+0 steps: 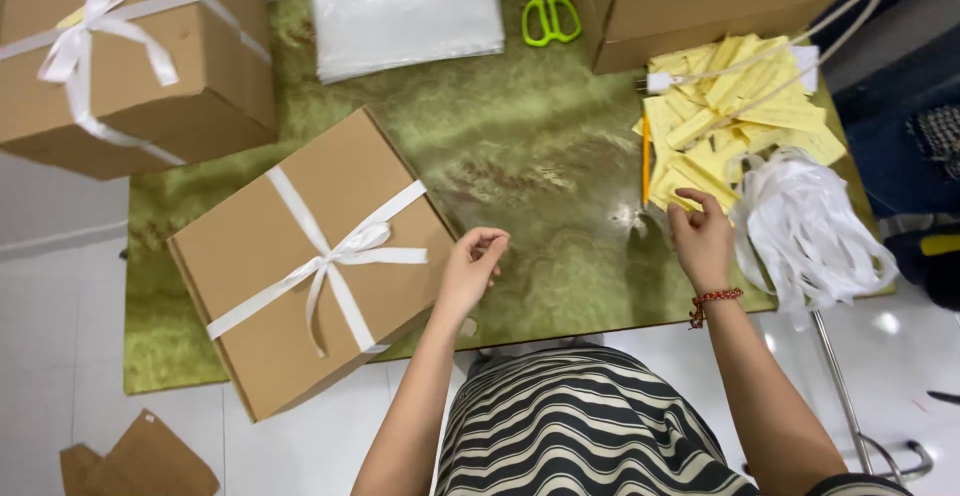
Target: Packing garments into boxes, hanging clothes on a rack, and tying ribbons on gift boxes
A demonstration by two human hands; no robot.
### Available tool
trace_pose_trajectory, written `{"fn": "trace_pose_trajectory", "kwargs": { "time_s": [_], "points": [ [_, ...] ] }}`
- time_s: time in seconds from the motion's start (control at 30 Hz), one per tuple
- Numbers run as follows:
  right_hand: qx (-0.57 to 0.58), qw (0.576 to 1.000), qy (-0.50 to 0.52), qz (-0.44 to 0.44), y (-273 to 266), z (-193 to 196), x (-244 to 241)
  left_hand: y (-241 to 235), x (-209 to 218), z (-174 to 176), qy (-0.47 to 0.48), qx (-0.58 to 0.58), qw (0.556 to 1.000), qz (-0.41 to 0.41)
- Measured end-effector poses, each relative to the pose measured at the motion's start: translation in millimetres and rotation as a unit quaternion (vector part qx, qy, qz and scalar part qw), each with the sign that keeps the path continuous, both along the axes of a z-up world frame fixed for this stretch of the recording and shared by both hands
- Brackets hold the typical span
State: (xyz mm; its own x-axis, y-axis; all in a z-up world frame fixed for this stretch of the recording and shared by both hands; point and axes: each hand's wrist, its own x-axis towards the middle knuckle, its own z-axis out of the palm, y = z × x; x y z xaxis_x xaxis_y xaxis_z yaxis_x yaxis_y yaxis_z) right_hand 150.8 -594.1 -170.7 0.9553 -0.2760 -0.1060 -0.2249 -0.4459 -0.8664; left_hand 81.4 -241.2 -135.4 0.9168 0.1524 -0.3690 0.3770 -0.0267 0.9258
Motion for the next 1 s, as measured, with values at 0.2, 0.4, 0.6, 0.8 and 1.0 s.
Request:
{"fn": "trace_pose_trajectory", "kwargs": {
  "time_s": [0.2,0.4,0.6,0.8,1.0],
  "points": [
    [0.082,0.985,0.003,0.151,131,21,1,94,-41,-37,-0.046,0.019,0.987,0.15],
    [0.044,0.944,-0.001,0.327,268,47,-7,170,-104,-25,-0.04,0.139,0.953,0.266],
    [-0.133,0.885,-0.094,0.437,371,44,-33,198,-143,20,-0.014,0.228,0.921,0.317],
    [-0.165,0.885,-0.11,0.422,417,25,-51,216,-150,35,-0.033,0.246,0.928,0.279],
    [-0.176,0.887,-0.176,0.39,428,18,-57,237,-134,19,0.04,0.324,0.934,0.142]
  ]
}}
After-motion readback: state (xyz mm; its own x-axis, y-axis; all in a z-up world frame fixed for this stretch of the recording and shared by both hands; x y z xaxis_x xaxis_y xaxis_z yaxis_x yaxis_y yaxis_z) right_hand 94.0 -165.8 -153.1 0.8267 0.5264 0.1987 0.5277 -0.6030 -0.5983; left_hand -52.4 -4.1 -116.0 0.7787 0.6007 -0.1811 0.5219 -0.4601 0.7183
